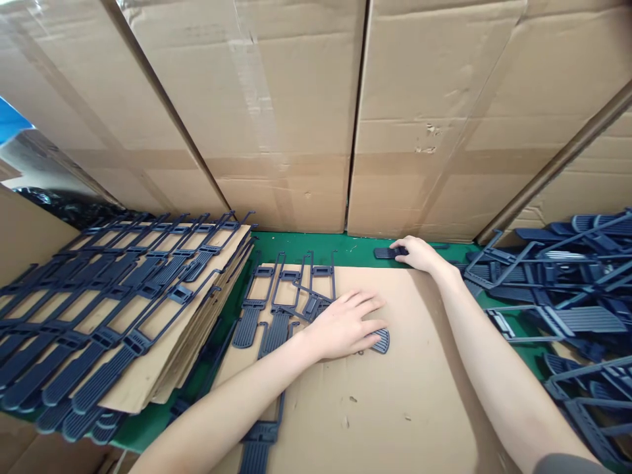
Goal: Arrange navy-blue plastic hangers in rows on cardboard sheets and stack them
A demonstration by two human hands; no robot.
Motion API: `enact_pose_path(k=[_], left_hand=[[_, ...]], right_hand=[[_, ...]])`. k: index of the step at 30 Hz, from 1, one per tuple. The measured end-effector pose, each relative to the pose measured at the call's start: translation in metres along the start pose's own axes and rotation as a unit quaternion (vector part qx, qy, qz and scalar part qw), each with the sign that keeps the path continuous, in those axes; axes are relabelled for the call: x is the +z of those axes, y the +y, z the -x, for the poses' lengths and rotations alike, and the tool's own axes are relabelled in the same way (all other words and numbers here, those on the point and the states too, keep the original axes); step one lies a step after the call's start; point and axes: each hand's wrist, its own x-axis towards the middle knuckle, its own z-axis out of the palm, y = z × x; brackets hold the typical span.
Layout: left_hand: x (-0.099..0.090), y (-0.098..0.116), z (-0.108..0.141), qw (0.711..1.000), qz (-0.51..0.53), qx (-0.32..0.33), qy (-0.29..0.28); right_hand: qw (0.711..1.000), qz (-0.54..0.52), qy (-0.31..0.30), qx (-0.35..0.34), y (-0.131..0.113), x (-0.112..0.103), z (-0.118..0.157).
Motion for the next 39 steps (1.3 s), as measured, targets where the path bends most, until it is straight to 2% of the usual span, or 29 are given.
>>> enact_pose_path(k=[3,5,9,13,16,20,23,26,28,29,31,34,39], left_hand=[[0.000,0.000,-0.001,0.999,0.000,0.043,0.003],[-0.001,0.001,-0.002,0.997,0.009,0.075,0.002],[-0.006,0.005,-0.002,0.993,0.019,0.118,-0.009],[-0.009,0.012,-0.002,0.991,0.002,0.133,-0.019],[-0.013,0.021,-0.004,0.990,-0.032,0.139,-0.017],[-0.034,0.041,-0.007,0.982,-0.078,0.172,0.003],[-0.060,0.061,-0.006,0.976,-0.080,0.187,0.075],[-0.083,0.078,0.003,0.968,-0.031,0.202,0.146],[-0.091,0.087,0.013,0.966,-0.010,0.196,0.166],[-0.092,0.092,0.019,0.966,-0.001,0.193,0.170],[-0.089,0.102,0.032,0.966,0.026,0.183,0.180],[-0.076,0.118,0.053,0.978,0.047,0.130,0.157],[-0.063,0.139,0.087,0.987,0.034,0.089,0.129]], right_hand=[[1.000,0.007,0.008,-0.009,-0.010,-0.004,0.001],[1.000,0.004,0.017,-0.022,-0.022,-0.014,0.003],[0.988,-0.083,0.040,-0.126,-0.072,-0.044,0.016],[0.945,-0.233,-0.042,-0.226,-0.128,-0.064,0.036],[0.921,-0.273,-0.093,-0.262,-0.150,-0.068,0.047],[0.923,-0.282,-0.086,-0.246,-0.150,-0.073,0.052],[0.920,-0.313,-0.076,-0.223,-0.145,-0.081,0.055],[0.882,-0.375,-0.150,-0.240,-0.144,-0.085,0.059],[0.856,-0.388,-0.218,-0.262,-0.145,-0.086,0.061],[0.852,-0.379,-0.242,-0.269,-0.145,-0.085,0.061],[0.860,-0.345,-0.257,-0.274,-0.146,-0.086,0.063],[0.888,-0.296,-0.234,-0.261,-0.144,-0.088,0.064],[0.918,-0.238,-0.219,-0.229,-0.139,-0.091,0.064]])
